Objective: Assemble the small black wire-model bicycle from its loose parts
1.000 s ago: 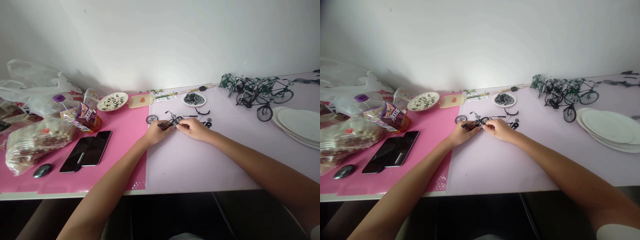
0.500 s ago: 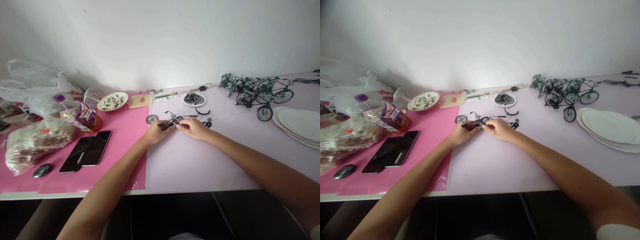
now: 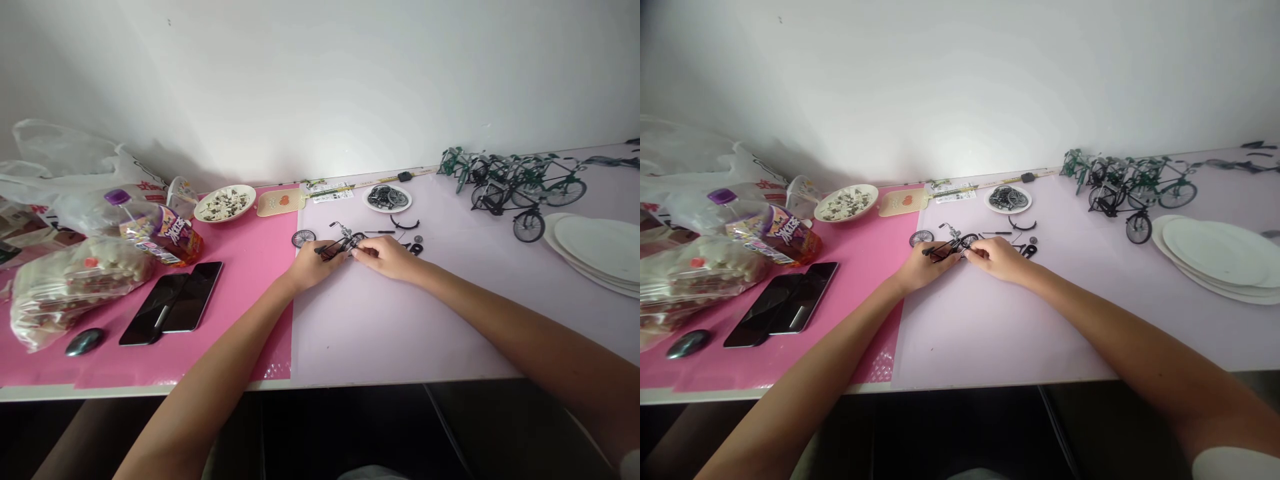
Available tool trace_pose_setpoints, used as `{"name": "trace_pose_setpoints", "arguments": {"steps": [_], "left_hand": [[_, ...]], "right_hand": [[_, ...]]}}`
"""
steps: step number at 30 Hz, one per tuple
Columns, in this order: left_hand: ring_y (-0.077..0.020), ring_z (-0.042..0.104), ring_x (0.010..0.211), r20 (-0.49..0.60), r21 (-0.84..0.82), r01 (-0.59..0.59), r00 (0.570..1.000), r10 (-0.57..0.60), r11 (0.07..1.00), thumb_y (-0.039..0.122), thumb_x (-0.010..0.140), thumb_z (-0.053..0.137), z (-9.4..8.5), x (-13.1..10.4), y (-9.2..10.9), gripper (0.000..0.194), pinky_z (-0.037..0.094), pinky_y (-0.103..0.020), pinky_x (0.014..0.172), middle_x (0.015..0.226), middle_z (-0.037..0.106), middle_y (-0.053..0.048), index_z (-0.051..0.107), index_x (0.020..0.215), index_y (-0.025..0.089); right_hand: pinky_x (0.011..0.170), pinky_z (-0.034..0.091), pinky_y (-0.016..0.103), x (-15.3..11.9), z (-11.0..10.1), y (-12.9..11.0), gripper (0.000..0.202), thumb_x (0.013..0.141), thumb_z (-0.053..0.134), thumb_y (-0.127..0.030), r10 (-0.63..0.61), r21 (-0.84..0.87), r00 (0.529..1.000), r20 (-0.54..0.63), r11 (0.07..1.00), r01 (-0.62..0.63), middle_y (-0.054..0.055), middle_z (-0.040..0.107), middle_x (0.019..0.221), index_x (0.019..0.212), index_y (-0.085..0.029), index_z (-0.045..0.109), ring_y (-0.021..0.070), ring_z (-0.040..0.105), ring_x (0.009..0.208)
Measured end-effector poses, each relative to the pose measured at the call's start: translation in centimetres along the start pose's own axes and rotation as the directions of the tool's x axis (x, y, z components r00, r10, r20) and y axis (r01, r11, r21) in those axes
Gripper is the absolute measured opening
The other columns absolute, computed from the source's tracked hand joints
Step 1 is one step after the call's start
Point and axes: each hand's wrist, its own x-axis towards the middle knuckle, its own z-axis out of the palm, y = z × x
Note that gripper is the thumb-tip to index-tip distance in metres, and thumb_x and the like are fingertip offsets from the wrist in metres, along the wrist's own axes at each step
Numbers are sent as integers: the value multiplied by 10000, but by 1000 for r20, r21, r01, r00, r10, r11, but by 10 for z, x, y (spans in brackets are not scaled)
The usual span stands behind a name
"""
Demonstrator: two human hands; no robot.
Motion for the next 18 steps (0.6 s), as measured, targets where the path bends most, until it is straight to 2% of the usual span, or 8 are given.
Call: {"name": "trace_pose_setpoints", "arguments": {"steps": [18], "left_hand": [[-112,247,622,0,-6,3,1000,-3,1000,441,926,587,0,0,2,459,253,-289,606,624,308,52,323,636,202]], "right_hand": [[606,300,305,0,0,0,366,957,553,-401,-2,5,1000,1,1000,2,-21,485,606,656,-212,466,152,463,607]]}}
